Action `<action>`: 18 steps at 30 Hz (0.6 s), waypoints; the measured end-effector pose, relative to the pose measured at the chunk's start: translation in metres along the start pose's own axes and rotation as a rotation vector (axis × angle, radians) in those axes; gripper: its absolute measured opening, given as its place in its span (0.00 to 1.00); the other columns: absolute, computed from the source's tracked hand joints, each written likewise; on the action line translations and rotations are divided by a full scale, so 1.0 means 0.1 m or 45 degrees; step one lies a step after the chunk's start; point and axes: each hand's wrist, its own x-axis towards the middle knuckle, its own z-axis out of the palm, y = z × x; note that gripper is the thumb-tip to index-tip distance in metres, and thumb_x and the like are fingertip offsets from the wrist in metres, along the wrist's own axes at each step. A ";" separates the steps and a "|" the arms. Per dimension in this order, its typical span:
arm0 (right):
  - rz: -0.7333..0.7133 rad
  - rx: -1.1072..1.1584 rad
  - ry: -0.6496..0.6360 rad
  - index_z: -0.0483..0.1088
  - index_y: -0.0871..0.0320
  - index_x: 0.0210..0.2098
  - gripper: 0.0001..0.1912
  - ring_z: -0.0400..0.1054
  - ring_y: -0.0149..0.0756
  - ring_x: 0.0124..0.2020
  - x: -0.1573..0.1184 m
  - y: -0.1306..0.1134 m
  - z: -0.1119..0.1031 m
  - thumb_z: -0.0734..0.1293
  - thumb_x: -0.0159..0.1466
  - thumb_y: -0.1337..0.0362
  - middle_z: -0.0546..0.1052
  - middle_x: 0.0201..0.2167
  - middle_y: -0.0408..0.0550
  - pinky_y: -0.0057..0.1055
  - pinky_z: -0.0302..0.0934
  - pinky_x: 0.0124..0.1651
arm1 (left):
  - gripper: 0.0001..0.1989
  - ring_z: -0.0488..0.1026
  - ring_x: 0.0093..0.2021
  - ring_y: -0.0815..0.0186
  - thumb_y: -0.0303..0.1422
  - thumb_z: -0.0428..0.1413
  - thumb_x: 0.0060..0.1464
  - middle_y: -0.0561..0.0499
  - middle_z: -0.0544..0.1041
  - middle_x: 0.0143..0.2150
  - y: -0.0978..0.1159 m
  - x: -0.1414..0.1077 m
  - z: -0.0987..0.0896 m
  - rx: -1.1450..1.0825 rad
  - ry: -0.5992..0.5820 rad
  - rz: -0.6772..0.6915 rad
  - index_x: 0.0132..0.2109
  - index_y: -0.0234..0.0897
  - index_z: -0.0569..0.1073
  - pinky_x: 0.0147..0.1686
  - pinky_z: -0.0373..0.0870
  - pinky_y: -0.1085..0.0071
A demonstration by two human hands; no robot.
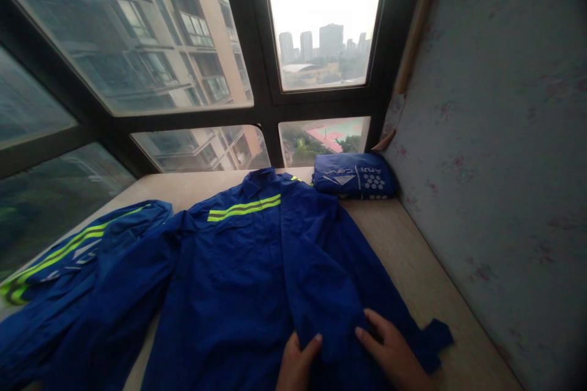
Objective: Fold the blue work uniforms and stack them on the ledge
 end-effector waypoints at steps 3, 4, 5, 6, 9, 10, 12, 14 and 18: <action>-0.287 -0.467 0.167 0.78 0.54 0.44 0.17 0.68 0.53 0.56 0.07 0.02 -0.03 0.67 0.61 0.53 0.77 0.51 0.54 0.49 0.58 0.62 | 0.29 0.71 0.59 0.45 0.44 0.67 0.42 0.36 0.78 0.55 0.07 -0.02 -0.11 0.448 0.253 0.235 0.50 0.34 0.76 0.63 0.61 0.53; -0.373 -0.568 0.217 0.77 0.54 0.47 0.17 0.66 0.52 0.59 0.09 0.04 -0.04 0.66 0.61 0.55 0.75 0.55 0.54 0.49 0.55 0.64 | 0.27 0.70 0.60 0.46 0.44 0.66 0.43 0.37 0.77 0.55 0.10 -0.03 -0.14 0.575 0.290 0.316 0.50 0.35 0.77 0.64 0.59 0.54; -0.442 -0.642 0.249 0.77 0.54 0.49 0.18 0.63 0.51 0.61 0.12 0.07 -0.04 0.66 0.62 0.56 0.73 0.57 0.54 0.49 0.54 0.66 | 0.26 0.70 0.60 0.46 0.44 0.65 0.45 0.38 0.77 0.56 0.13 -0.05 -0.16 0.674 0.292 0.378 0.50 0.36 0.77 0.64 0.59 0.55; -0.493 -0.700 0.260 0.76 0.54 0.50 0.18 0.62 0.51 0.62 0.15 0.11 -0.03 0.65 0.63 0.57 0.72 0.59 0.54 0.49 0.53 0.66 | 0.25 0.71 0.59 0.47 0.44 0.63 0.47 0.38 0.78 0.55 0.15 -0.07 -0.18 0.747 0.274 0.418 0.50 0.36 0.77 0.63 0.61 0.56; -0.568 -0.805 0.296 0.76 0.54 0.50 0.17 0.62 0.50 0.63 0.18 0.24 0.11 0.63 0.65 0.60 0.71 0.60 0.53 0.50 0.55 0.66 | 0.21 0.74 0.56 0.48 0.46 0.59 0.52 0.39 0.80 0.52 0.21 -0.10 -0.29 0.865 0.225 0.477 0.48 0.37 0.78 0.59 0.67 0.58; -0.581 -0.822 0.312 0.76 0.54 0.49 0.16 0.61 0.50 0.63 0.17 0.29 0.19 0.63 0.65 0.60 0.71 0.60 0.53 0.50 0.55 0.65 | 0.20 0.75 0.54 0.48 0.46 0.59 0.52 0.40 0.80 0.51 0.24 -0.10 -0.34 0.890 0.235 0.498 0.47 0.38 0.79 0.58 0.68 0.59; -0.599 -0.833 0.324 0.76 0.54 0.47 0.14 0.61 0.51 0.63 0.14 0.36 0.39 0.63 0.66 0.60 0.71 0.61 0.53 0.51 0.56 0.65 | 0.20 0.77 0.52 0.48 0.47 0.59 0.51 0.41 0.81 0.49 0.32 -0.11 -0.48 0.926 0.282 0.528 0.45 0.38 0.80 0.56 0.70 0.58; -0.619 -0.823 0.272 0.77 0.53 0.45 0.13 0.61 0.52 0.63 0.09 0.41 0.61 0.64 0.65 0.61 0.71 0.61 0.53 0.51 0.59 0.63 | 0.22 0.77 0.51 0.47 0.49 0.59 0.49 0.41 0.82 0.48 0.42 -0.12 -0.65 0.942 0.332 0.535 0.44 0.37 0.80 0.56 0.70 0.56; -0.646 -0.670 0.058 0.77 0.53 0.39 0.09 0.63 0.55 0.62 -0.03 0.36 0.91 0.67 0.61 0.60 0.74 0.57 0.54 0.50 0.62 0.61 | 0.25 0.74 0.56 0.45 0.51 0.61 0.45 0.41 0.81 0.49 0.62 -0.20 -0.95 0.910 0.354 0.454 0.43 0.35 0.80 0.60 0.67 0.54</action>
